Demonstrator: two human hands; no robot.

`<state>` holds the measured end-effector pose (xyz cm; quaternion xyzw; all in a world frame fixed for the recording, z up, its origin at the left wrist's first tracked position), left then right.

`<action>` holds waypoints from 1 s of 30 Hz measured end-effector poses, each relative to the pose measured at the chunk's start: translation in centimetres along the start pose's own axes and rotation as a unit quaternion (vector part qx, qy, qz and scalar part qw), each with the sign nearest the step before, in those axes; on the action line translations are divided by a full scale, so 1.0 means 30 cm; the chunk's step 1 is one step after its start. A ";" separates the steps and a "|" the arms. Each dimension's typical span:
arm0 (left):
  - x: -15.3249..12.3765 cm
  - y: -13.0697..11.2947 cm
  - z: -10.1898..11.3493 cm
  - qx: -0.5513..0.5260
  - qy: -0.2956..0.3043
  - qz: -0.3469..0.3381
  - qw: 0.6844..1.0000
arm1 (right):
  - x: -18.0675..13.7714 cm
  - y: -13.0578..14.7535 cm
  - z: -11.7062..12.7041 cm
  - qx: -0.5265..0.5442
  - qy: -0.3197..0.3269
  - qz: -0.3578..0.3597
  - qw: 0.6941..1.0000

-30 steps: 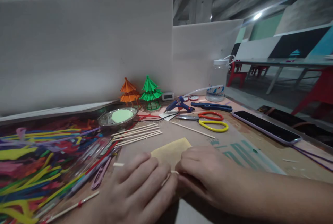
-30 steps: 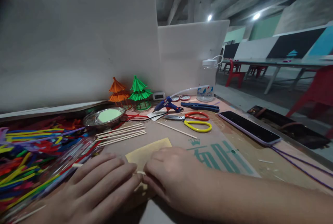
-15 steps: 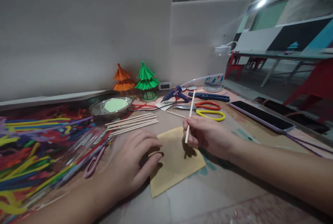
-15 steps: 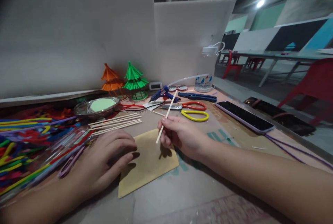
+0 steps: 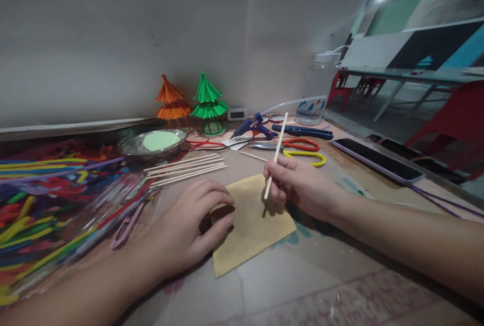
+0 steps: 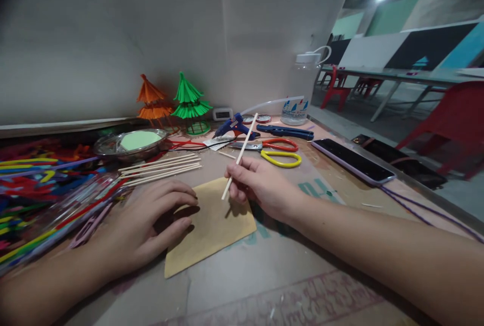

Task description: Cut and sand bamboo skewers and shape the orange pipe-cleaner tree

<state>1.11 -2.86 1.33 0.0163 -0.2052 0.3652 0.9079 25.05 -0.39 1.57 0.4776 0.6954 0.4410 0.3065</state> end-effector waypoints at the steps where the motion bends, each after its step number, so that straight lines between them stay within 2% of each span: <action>1: 0.001 0.000 0.000 0.003 0.004 0.000 1.000 | 0.000 -0.001 -0.001 -0.031 0.000 0.009 0.999; 6: 0.000 0.000 -0.002 0.013 0.025 -0.001 1.000 | -0.014 0.005 -0.013 -0.156 0.026 0.049 0.986; 8: -0.004 0.002 -0.007 0.014 0.036 0.000 0.999 | -0.024 0.011 -0.015 -0.226 0.040 0.067 0.971; 10: -0.010 0.006 -0.014 0.016 0.046 0.000 0.999 | -0.033 0.018 -0.013 -0.326 0.062 0.095 0.939; 13: -0.015 0.011 -0.024 0.020 0.064 0.005 0.998 | -0.042 0.019 -0.011 -0.452 0.107 0.160 0.871; 15: -0.014 0.013 -0.027 0.021 0.075 0.007 0.997 | -0.043 0.013 -0.010 -0.491 0.134 0.200 0.837; 17: -0.011 0.012 -0.027 0.019 0.082 0.008 0.996 | -0.041 0.005 -0.011 -0.506 0.148 0.225 0.819; 27: -0.005 0.005 -0.022 0.013 0.092 0.014 0.996 | -0.034 -0.005 -0.010 -0.523 0.145 0.262 0.798; 30: -0.006 0.005 -0.023 0.016 0.092 0.014 0.996 | -0.035 -0.015 -0.002 -0.516 0.141 0.254 0.806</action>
Point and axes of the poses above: each hand's wrist, its own x-axis towards the middle knuckle, its own z-axis out of the back of the hand, y = z × x, the point moved 1 cm from there along x, towards the middle knuckle, and after that the axes turned 14 degrees about x, right-handed, at the moved point
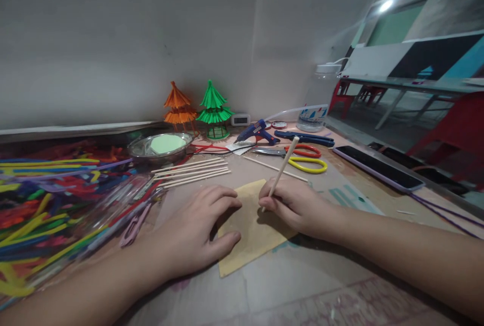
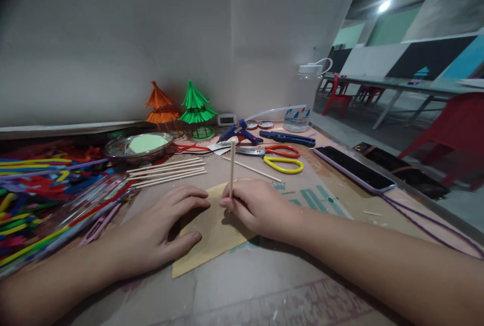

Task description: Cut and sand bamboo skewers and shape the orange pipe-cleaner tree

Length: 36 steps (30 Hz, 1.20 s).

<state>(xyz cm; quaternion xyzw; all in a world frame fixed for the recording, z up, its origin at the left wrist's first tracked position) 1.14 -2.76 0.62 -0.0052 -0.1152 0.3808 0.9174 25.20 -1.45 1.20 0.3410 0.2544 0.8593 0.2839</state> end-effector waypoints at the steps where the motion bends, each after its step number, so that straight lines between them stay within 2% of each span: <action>1: -0.001 0.000 0.000 0.002 0.000 0.000 1.000 | -0.001 -0.004 -0.002 0.005 -0.002 -0.007 1.000; 5: -0.001 0.001 0.000 0.009 -0.001 -0.001 1.000 | 0.004 -0.015 -0.003 0.011 -0.008 -0.047 0.999; 11: 0.005 0.002 0.003 0.009 0.003 -0.003 1.000 | 0.006 0.007 0.007 0.051 -0.037 -0.050 0.997; 14: 0.007 0.003 0.004 0.008 0.007 -0.004 1.000 | 0.004 0.011 0.008 0.082 -0.029 -0.063 0.994; 17: 0.008 0.005 0.005 0.011 0.007 -0.007 1.000 | 0.010 0.002 0.009 0.107 -0.017 -0.097 0.989; 22: 0.008 0.010 0.003 0.018 0.007 -0.013 1.000 | 0.029 -0.024 0.020 0.085 -0.060 -0.184 0.978; 25: 0.007 0.011 0.003 0.017 0.003 -0.011 1.000 | 0.039 -0.036 0.024 0.075 -0.059 -0.213 0.972; 36: 0.009 0.006 0.006 0.011 0.003 -0.005 1.000 | 0.036 -0.046 0.017 0.178 -0.061 -0.192 0.963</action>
Point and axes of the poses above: each hand's wrist, its own x-axis towards the middle knuckle, its own z-axis out of the back of the hand, y = z × x, the point moved 1 cm from there along x, towards the middle knuckle, and after that the axes turned 14 degrees about x, right-handed, at the moved point
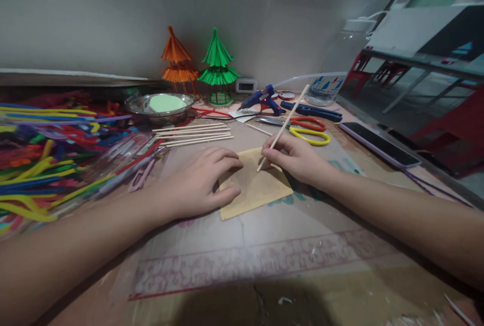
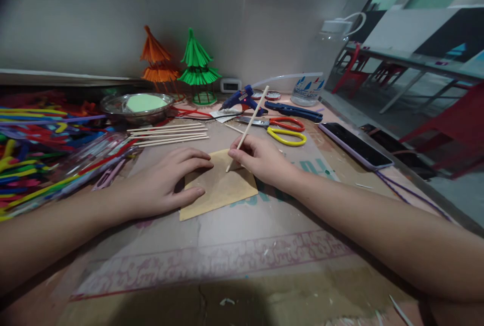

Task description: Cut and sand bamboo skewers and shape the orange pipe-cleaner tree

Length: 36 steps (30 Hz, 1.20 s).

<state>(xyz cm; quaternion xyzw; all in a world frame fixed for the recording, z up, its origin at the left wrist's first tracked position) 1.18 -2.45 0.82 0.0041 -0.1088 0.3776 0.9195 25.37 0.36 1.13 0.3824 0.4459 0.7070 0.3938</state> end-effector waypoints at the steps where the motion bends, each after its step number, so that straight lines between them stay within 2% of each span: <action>1: 0.000 0.000 0.000 0.000 0.000 -0.001 1.000 | -0.007 0.004 0.001 -0.003 -0.005 0.014 1.000; 4: 0.003 -0.001 0.000 -0.001 0.000 -0.007 1.000 | -0.033 0.028 0.004 -0.064 -0.004 0.083 0.994; 9: 0.010 -0.002 0.000 0.015 0.009 -0.023 1.000 | -0.057 0.055 -0.013 -0.157 0.101 0.167 0.968; 11: 0.011 -0.001 -0.001 0.023 0.013 -0.026 0.999 | -0.052 0.052 -0.017 -0.167 0.092 0.174 0.966; 14: 0.011 0.000 -0.001 0.022 0.010 -0.026 0.999 | -0.048 0.044 -0.021 -0.174 0.067 0.150 0.971; 19: 0.011 -0.002 0.000 0.022 0.015 -0.028 0.999 | -0.051 0.048 -0.032 -0.150 0.092 0.135 0.975; 24: 0.013 -0.005 0.002 0.012 0.016 -0.021 1.000 | -0.041 0.051 -0.039 -0.175 0.068 0.123 0.975; 28: 0.012 -0.004 0.001 0.013 0.014 -0.025 1.000 | -0.037 0.049 -0.046 -0.147 0.102 0.125 0.976; 32: 0.010 -0.005 0.003 0.019 0.019 -0.023 0.999 | -0.022 0.042 -0.040 -0.160 0.047 0.111 0.980; 34: 0.009 -0.005 0.003 0.021 0.021 -0.022 0.999 | -0.015 0.029 -0.032 -0.100 0.017 0.061 0.993; 36: 0.007 -0.005 0.001 0.018 0.017 -0.023 0.999 | -0.010 0.010 -0.025 0.024 0.004 -0.004 1.000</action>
Point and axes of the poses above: each hand's wrist, its own x-axis towards the middle knuckle, its own z-axis out of the back of the hand, y = z × x, the point moved 1 cm from there along x, towards the middle knuckle, and after that the axes turned 14 degrees about x, right-handed, at the moved point
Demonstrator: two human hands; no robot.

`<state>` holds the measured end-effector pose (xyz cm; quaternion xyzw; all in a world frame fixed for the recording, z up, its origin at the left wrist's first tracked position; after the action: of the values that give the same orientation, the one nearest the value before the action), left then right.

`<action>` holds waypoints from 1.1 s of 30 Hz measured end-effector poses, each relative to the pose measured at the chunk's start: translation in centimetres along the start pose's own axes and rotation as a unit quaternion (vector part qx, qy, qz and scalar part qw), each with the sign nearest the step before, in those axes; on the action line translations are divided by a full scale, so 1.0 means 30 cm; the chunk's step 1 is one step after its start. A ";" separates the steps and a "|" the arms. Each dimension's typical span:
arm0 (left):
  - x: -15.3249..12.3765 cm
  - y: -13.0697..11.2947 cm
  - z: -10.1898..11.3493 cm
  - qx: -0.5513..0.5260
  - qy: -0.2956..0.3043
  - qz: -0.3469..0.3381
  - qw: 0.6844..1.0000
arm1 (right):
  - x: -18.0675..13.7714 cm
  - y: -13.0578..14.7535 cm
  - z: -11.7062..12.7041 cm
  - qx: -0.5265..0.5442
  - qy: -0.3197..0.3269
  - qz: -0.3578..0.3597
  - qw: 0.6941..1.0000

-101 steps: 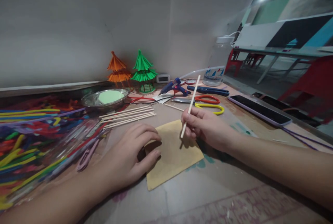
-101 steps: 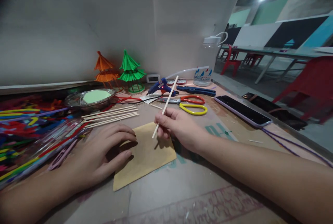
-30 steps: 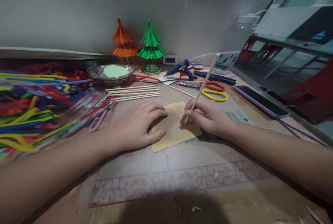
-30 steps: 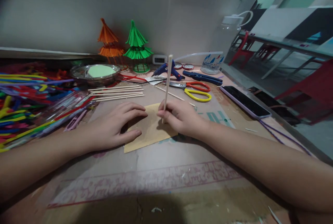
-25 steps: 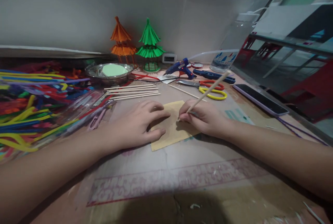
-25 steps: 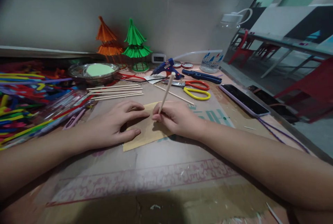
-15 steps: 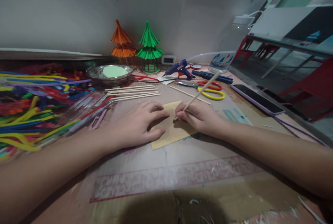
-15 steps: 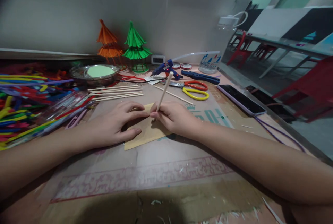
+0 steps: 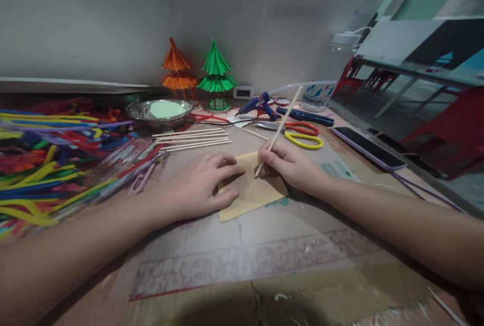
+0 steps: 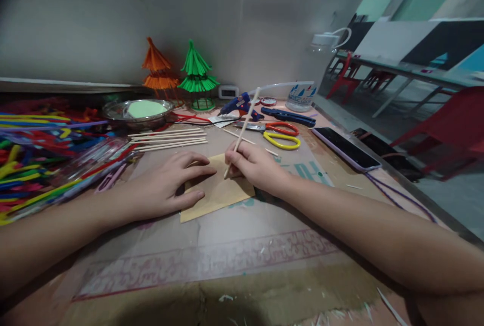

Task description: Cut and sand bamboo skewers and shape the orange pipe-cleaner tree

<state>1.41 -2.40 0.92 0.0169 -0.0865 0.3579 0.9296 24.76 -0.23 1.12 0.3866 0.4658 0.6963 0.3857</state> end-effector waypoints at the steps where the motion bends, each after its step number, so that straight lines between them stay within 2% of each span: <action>1: -0.001 0.001 -0.001 -0.002 -0.005 0.000 1.000 | 0.002 -0.009 0.003 0.061 -0.004 -0.024 0.998; 3: -0.003 0.003 -0.005 -0.003 -0.015 -0.002 1.000 | 0.003 -0.024 0.007 0.140 -0.007 -0.048 0.989; 6: -0.007 0.005 -0.011 -0.001 -0.024 -0.004 1.000 | 0.000 -0.032 0.003 0.158 0.003 -0.052 0.986; 12: -0.011 0.000 -0.013 -0.001 -0.047 0.002 0.999 | -0.013 -0.022 -0.014 0.057 0.038 -0.016 0.997; 17: -0.009 -0.012 0.000 0.010 -0.027 0.008 1.000 | -0.013 -0.011 -0.011 -0.013 0.059 0.007 0.998; 27: -0.011 -0.007 -0.006 0.007 -0.024 0.010 1.000 | -0.019 0.001 -0.004 -0.035 0.081 0.026 0.996; 33: -0.008 -0.006 -0.006 0.011 0.001 0.014 1.000 | -0.018 0.009 -0.006 -0.064 0.079 0.015 0.995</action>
<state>1.39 -2.67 0.70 0.0258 -0.0817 0.3720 0.9243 24.77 -0.86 1.23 0.3118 0.4437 0.7586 0.3612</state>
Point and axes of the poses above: each hand's wrist, its own x-axis towards the middle knuckle, its own z-axis out of the back of the hand, y = z × x, the point moved 1 cm from there along x, towards the middle knuckle, and after that the axes turned 14 degrees about x, right-handed, at the moved point
